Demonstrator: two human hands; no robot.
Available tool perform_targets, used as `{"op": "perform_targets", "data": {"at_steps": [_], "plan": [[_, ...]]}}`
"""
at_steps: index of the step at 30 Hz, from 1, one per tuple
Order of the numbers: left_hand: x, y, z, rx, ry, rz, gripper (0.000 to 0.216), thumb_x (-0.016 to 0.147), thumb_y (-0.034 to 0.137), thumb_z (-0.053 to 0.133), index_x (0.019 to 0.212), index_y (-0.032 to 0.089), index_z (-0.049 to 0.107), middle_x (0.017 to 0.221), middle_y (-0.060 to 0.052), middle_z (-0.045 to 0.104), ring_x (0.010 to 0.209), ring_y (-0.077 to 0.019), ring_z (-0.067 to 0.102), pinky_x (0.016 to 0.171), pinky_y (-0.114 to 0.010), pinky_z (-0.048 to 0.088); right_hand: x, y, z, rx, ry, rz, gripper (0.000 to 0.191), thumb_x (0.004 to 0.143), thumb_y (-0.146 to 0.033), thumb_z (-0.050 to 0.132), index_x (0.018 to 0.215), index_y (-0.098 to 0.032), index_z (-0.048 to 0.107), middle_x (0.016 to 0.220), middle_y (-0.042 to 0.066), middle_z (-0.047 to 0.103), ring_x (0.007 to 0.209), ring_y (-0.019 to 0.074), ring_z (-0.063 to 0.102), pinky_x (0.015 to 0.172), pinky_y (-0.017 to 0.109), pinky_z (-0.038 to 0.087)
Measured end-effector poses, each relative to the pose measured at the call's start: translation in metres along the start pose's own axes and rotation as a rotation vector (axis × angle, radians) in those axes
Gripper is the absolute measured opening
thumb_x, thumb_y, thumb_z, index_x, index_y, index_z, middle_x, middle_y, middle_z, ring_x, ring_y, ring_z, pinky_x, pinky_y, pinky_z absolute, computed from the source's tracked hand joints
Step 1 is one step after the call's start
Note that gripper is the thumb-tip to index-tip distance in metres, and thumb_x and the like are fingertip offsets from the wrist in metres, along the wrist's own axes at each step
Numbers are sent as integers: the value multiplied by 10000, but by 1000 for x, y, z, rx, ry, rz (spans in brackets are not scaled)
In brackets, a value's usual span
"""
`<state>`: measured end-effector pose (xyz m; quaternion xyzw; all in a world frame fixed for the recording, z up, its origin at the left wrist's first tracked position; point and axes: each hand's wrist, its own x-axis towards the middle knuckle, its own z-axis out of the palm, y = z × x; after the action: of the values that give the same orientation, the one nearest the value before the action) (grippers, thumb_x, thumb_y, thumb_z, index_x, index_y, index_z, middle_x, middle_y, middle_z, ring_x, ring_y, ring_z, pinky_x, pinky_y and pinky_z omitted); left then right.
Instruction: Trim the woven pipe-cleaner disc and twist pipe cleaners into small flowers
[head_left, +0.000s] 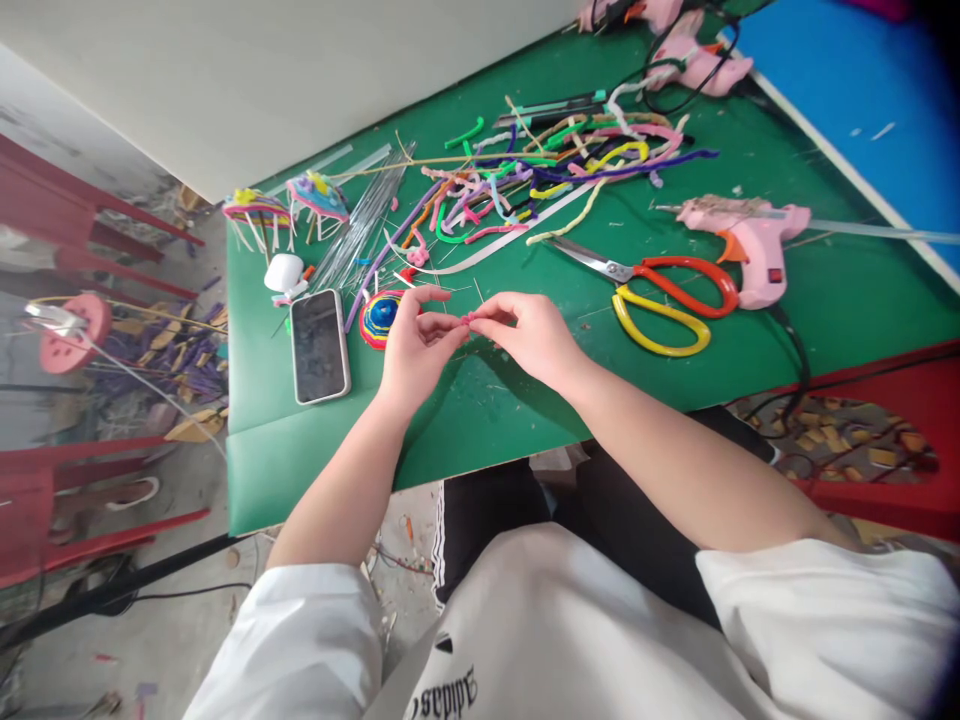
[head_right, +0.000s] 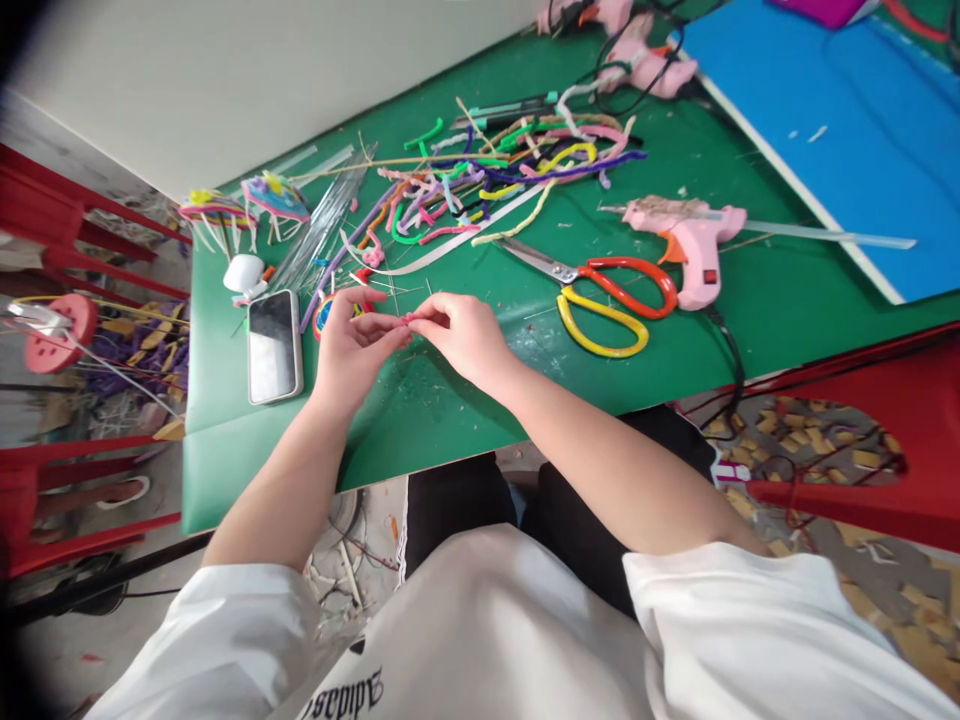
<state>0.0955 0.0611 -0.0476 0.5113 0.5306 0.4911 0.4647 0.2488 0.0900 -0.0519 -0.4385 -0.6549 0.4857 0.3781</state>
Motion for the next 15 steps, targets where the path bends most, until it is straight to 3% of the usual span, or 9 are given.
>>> {"op": "perform_targets", "data": {"at_steps": [9, 12, 15], "plan": [[3, -6, 4, -316, 4, -125, 353, 641, 189, 757, 839, 211, 466, 663, 46, 669, 578, -76, 638, 617, -194, 533, -1, 0, 9, 199, 84, 6, 61, 771, -218, 604, 758, -163, 626, 737, 13, 669, 674, 125, 608, 654, 287, 490], [3, -6, 7, -229, 60, -68, 241, 681, 208, 730, 825, 192, 537, 682, 29, 673, 617, -89, 651, 621, -207, 542, -1, 1, 10, 284, 110, 44, 82, 763, -248, 614, 766, -168, 628, 722, 12, 666, 668, 128, 611, 611, 276, 490], [1, -4, 10, 18, 123, 88, 127, 707, 197, 705, 799, 176, 619, 734, 13, 681, 694, -99, 658, 673, -217, 546, 0, 3, 10, 383, 134, 99, 94, 744, -262, 634, 764, -171, 636, 689, 4, 660, 636, 118, 595, 570, 260, 483]]}}
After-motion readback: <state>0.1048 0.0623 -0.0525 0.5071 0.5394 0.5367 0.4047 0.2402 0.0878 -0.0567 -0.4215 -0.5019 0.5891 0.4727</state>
